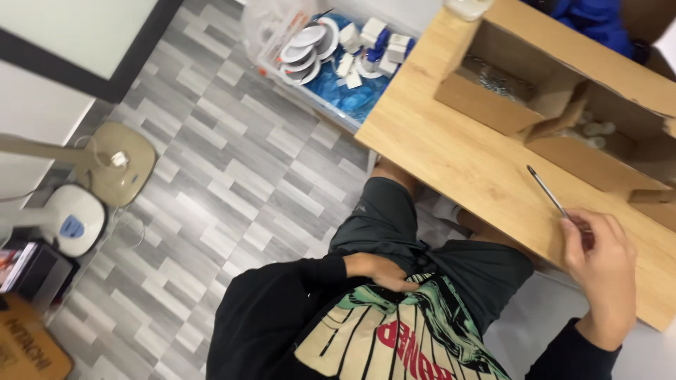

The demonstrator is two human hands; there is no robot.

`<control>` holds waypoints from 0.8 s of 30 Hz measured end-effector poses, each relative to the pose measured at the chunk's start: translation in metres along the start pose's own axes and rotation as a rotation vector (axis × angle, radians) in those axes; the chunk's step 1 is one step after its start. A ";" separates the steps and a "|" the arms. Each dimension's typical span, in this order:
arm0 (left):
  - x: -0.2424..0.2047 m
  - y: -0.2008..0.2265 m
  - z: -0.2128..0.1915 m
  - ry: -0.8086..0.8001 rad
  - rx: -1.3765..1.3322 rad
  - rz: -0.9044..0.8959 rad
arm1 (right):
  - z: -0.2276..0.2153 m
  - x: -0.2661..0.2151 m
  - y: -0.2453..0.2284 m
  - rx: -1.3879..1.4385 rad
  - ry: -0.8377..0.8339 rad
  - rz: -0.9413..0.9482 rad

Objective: The person assembles a white plastic electrical box with a blue cover using a screwdriver. They insert screws into the box, tighten them, and then attach the blue cover. The person also handles a white plastic component and places it into a box.

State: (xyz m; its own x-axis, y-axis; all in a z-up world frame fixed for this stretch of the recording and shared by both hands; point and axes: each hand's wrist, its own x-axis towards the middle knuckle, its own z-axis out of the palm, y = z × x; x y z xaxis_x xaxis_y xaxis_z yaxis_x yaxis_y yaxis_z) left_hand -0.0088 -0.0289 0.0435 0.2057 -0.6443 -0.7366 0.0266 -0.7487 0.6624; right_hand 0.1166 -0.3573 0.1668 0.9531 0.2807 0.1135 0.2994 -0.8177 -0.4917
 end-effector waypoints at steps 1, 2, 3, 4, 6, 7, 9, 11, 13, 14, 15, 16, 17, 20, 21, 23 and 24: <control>-0.007 0.004 -0.005 0.005 -0.013 -0.008 | 0.008 -0.004 0.010 0.008 -0.010 -0.010; -0.014 0.008 -0.010 -0.013 -0.016 -0.028 | 0.016 -0.007 0.020 -0.075 0.067 -0.078; -0.020 0.013 -0.017 -0.034 -0.015 -0.046 | 0.023 -0.011 0.031 -0.157 0.146 -0.143; -0.012 0.009 -0.016 -0.031 -0.025 -0.052 | 0.027 -0.011 0.036 -0.151 0.139 -0.149; 0.007 0.001 -0.017 0.036 -0.074 -0.010 | 0.032 -0.012 0.047 -0.198 0.263 -0.208; 0.007 0.001 -0.018 0.037 -0.080 -0.010 | 0.036 -0.012 0.054 -0.197 0.258 -0.212; 0.006 -0.001 -0.019 0.052 -0.133 0.009 | 0.046 -0.010 0.067 -0.288 0.296 -0.273; 0.006 -0.007 -0.018 0.015 -0.155 0.037 | 0.045 -0.010 0.065 -0.279 0.303 -0.301; -0.004 -0.009 -0.024 -0.027 -0.181 0.065 | 0.047 -0.010 0.067 -0.268 0.305 -0.324; -0.015 -0.008 -0.030 -0.110 -0.214 0.145 | 0.049 -0.010 0.070 -0.268 0.317 -0.322; -0.025 -0.007 -0.038 -0.193 -0.243 0.227 | 0.050 -0.010 0.073 -0.271 0.332 -0.318; -0.024 -0.019 -0.038 -0.196 -0.251 0.226 | 0.049 -0.013 0.072 -0.269 0.324 -0.317; -0.024 -0.031 -0.042 -0.108 -0.221 0.294 | 0.048 -0.012 0.071 -0.273 0.333 -0.324; -0.024 -0.077 -0.054 0.054 -0.350 0.378 | 0.045 -0.008 0.066 -0.258 0.336 -0.339; -0.025 -0.095 -0.059 0.120 -0.497 0.392 | 0.046 -0.008 0.063 -0.241 0.341 -0.335; -0.032 -0.132 -0.074 0.206 -0.512 0.272 | 0.049 -0.010 0.067 -0.243 0.345 -0.329; -0.035 -0.151 -0.082 0.290 -0.517 0.153 | 0.050 -0.011 0.069 -0.248 0.356 -0.321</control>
State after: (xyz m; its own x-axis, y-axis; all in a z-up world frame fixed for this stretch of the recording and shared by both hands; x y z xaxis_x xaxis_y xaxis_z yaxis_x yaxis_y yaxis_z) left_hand 0.0605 0.1193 -0.0191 0.5005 -0.6155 -0.6088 0.4324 -0.4315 0.7917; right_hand 0.1243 -0.3921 0.0884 0.7552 0.3837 0.5315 0.5390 -0.8249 -0.1702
